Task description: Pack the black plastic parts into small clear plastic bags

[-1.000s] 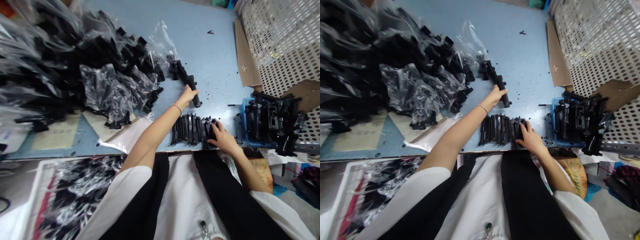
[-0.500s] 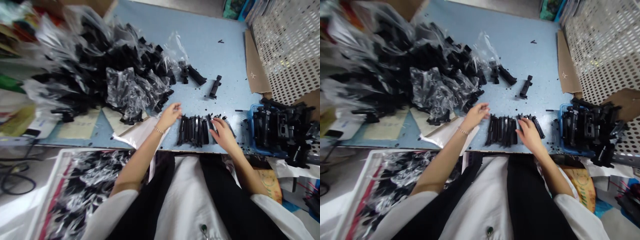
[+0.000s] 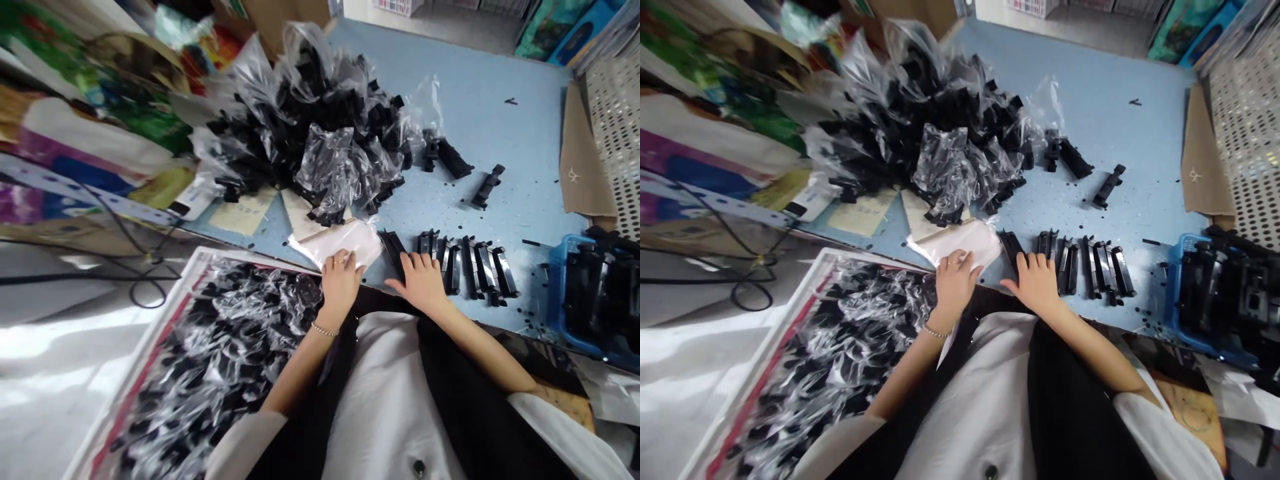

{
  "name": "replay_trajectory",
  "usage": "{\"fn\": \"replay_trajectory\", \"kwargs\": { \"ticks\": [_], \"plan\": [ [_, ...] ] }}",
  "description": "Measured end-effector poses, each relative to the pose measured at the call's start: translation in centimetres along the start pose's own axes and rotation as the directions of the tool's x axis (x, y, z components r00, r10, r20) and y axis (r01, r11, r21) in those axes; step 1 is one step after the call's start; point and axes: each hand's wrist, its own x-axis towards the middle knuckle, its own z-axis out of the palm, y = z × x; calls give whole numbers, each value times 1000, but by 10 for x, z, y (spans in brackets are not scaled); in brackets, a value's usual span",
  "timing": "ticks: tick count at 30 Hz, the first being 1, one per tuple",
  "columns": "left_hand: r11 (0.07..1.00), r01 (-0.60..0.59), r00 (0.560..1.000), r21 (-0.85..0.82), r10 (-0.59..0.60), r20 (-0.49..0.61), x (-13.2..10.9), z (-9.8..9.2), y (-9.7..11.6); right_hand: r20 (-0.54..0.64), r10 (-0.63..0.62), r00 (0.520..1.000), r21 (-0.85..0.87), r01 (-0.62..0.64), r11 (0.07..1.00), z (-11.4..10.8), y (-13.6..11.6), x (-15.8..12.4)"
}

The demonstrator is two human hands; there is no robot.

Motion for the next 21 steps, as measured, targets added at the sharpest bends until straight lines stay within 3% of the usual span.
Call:
{"fn": "replay_trajectory", "kwargs": {
  "ticks": [3,6,9,11,12,14,16,17,19,21],
  "plan": [
    [1000,-11,998,-3,12,66,24,-3,-20,28,40,999,-59,-38,998,0,-12,1],
    [994,52,994,-101,-41,105,50,-7,-38,42,60,997,-41,-58,997,0,-4,8],
    [904,251,952,-346,-166,256,68,-15,-52,12,119,993,157,-119,980,-3,24,15],
    [792,372,914,-485,-219,342,72,-21,-56,3,187,982,436,-170,884,-6,40,17],
    [740,403,903,-538,-229,362,72,-23,-56,28,204,979,607,-179,774,-7,45,16],
    [654,423,901,-627,-233,365,68,-25,-51,116,159,980,895,-173,410,-7,42,15],
    [604,414,909,-681,-238,342,62,-24,-43,207,33,978,978,-207,-11,-3,26,15],
    [594,411,911,-691,-250,328,59,-23,-39,241,-35,970,954,-244,-175,1,15,17],
    [608,401,916,-685,-260,305,52,-20,-31,293,-153,944,866,-330,-377,10,-8,26],
    [665,348,937,-660,-228,265,45,-22,-26,331,-208,920,790,-391,-473,19,-25,38]
  ]
}}
